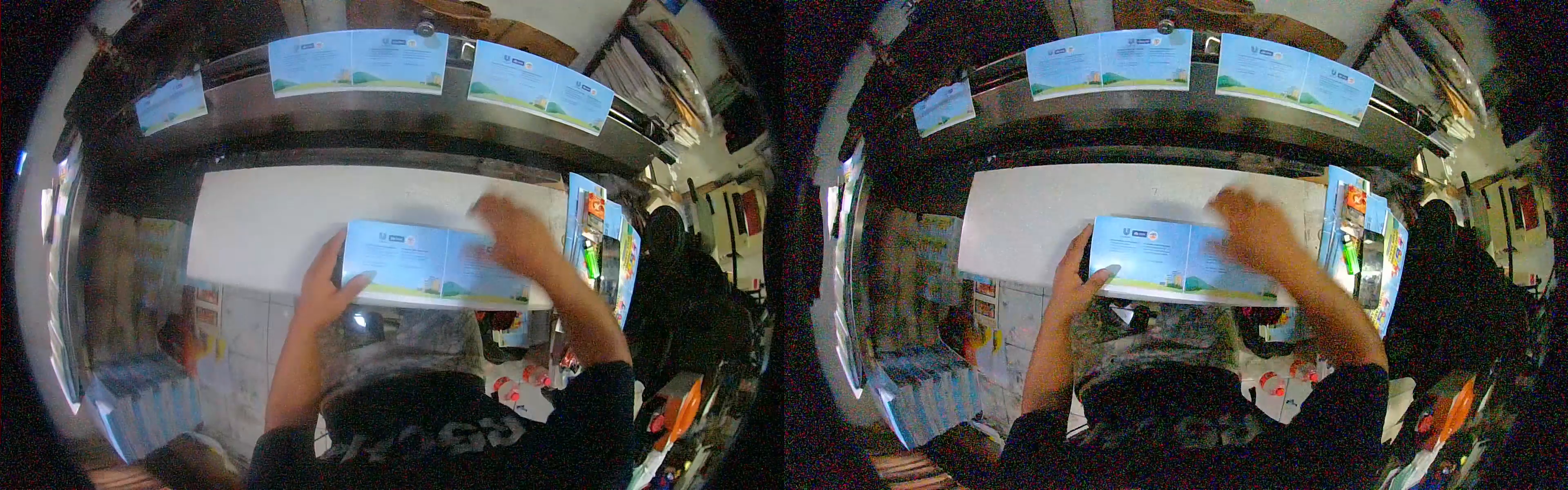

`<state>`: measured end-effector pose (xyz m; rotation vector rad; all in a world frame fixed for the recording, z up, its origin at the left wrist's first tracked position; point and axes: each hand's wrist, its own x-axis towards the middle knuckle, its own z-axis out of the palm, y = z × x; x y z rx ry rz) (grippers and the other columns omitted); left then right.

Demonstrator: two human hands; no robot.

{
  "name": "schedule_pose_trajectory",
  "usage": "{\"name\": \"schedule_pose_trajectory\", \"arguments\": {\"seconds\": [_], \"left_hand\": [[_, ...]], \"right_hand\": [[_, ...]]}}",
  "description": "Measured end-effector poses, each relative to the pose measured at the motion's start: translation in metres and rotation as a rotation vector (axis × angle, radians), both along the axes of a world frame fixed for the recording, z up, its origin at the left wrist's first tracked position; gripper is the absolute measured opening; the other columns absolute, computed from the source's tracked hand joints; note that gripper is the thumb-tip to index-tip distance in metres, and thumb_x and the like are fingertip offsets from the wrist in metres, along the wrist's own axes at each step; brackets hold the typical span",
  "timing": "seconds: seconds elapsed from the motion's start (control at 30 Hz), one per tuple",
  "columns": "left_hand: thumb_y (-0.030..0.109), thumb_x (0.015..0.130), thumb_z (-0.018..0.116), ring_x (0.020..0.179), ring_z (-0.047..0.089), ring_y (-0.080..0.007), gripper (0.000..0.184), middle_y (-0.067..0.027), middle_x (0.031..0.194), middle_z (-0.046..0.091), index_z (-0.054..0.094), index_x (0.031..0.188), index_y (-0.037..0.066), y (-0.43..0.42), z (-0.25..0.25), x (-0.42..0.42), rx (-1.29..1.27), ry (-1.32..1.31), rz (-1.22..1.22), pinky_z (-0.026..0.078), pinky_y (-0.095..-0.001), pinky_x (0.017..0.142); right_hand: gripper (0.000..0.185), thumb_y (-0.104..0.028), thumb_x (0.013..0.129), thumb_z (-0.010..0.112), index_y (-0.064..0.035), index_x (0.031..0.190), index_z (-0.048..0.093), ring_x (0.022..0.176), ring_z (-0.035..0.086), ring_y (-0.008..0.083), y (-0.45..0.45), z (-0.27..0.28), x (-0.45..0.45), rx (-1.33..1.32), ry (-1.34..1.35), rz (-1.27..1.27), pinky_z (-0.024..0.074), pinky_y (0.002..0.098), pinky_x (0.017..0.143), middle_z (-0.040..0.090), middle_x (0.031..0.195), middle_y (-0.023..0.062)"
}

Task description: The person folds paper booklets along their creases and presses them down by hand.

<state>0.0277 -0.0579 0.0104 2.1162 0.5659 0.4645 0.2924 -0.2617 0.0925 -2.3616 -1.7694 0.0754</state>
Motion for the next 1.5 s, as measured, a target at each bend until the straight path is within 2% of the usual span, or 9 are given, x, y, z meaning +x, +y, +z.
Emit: {"name": "schedule_pose_trajectory", "arguments": {"seconds": [0.2,0.33,0.43,0.7,0.8,0.9,1.0,1.33,1.5], "left_hand": [[0.035,0.080,0.069,0.128,0.046,-0.0340,0.077,-0.0242,0.136,0.046,0.037,0.141,-0.001,0.008,-0.003,-0.005,-0.079,-0.182,-0.075,0.035,-0.0402,0.107],[0.029,0.079,0.071,0.128,0.045,-0.0335,0.076,-0.0241,0.136,0.046,0.038,0.139,-0.002,0.008,-0.014,-0.006,-0.423,-0.325,-0.090,0.033,-0.0396,0.108],[0.025,0.076,0.073,0.127,0.046,-0.0344,0.077,-0.0235,0.135,0.047,0.038,0.139,-0.001,-0.002,0.005,0.002,0.062,0.003,0.004,0.034,-0.0399,0.107],[0.025,0.076,0.075,0.122,0.050,-0.0356,0.075,-0.0215,0.132,0.050,0.039,0.139,0.002,0.000,0.009,0.005,0.126,0.007,-0.021,0.038,-0.0412,0.104],[0.027,0.076,0.075,0.122,0.050,-0.0357,0.076,-0.0215,0.132,0.051,0.040,0.139,0.002,-0.001,0.007,0.004,0.110,0.000,-0.004,0.038,-0.0416,0.103],[0.028,0.076,0.075,0.123,0.050,-0.0360,0.076,-0.0214,0.132,0.050,0.040,0.139,0.003,0.000,0.008,0.006,0.085,0.014,0.003,0.038,-0.0421,0.104],[0.029,0.077,0.075,0.124,0.049,-0.0361,0.076,-0.0216,0.133,0.050,0.039,0.139,0.003,-0.002,0.008,0.004,0.108,0.049,0.008,0.037,-0.0424,0.104],[0.026,0.077,0.075,0.124,0.048,-0.0340,0.076,-0.0219,0.134,0.049,0.039,0.139,0.003,-0.004,0.018,0.002,-0.014,-0.038,0.002,0.037,-0.0405,0.105],[0.027,0.076,0.076,0.122,0.051,-0.0323,0.080,-0.0210,0.133,0.050,0.037,0.141,0.002,0.002,-0.002,-0.002,-0.078,-0.178,-0.029,0.038,-0.0398,0.104]], "right_hand": [[0.060,-0.031,0.070,0.078,-0.0018,0.115,0.051,0.112,0.050,0.0350,-0.015,0.004,-0.068,-0.240,0.078,0.188,0.0483,0.0437,0.089,0.051,0.116,0.0165],[0.031,-0.021,0.087,0.055,-0.0076,0.115,0.053,0.087,0.062,0.0384,0.013,0.049,-0.030,-0.506,0.272,0.179,0.0514,0.0483,0.080,0.061,0.099,0.0197],[0.023,-0.016,0.090,0.045,-0.0089,0.108,0.057,0.082,0.063,0.0410,0.035,0.067,0.004,-0.275,0.042,0.100,0.0503,0.0521,0.076,0.065,0.087,0.0208],[0.028,-0.017,0.089,0.049,-0.0082,0.113,0.058,0.083,0.063,0.0410,0.049,0.043,0.066,-0.035,0.026,0.107,0.0495,0.0516,0.077,0.066,0.091,0.0198],[0.037,-0.021,0.088,0.052,-0.0135,0.124,0.058,0.082,0.065,0.0386,0.042,0.117,0.067,-0.105,-0.172,-0.450,0.0512,0.0476,0.076,0.068,0.091,0.0179],[0.044,-0.001,0.084,0.051,-0.0205,0.121,0.063,0.098,0.066,0.0276,0.022,0.132,0.113,0.728,-0.538,-0.378,0.0534,0.0371,0.082,0.068,0.110,0.0096],[0.041,-0.002,0.083,0.053,-0.0210,0.118,0.064,0.107,0.063,0.0277,0.028,0.121,0.170,0.845,-0.731,-0.199,0.0518,0.0382,0.088,0.065,0.118,0.0074],[0.045,-0.034,0.081,0.068,-0.0101,0.117,0.055,0.107,0.059,0.0346,0.011,0.020,0.032,-0.147,0.213,-0.206,0.0483,0.0455,0.088,0.061,0.115,0.0160],[0.052,-0.040,0.079,0.069,-0.0073,0.115,0.054,0.121,0.046,0.0390,-0.020,-0.007,-0.079,-0.208,-0.176,0.261,0.0497,0.0446,0.089,0.051,0.128,0.0186]]}}
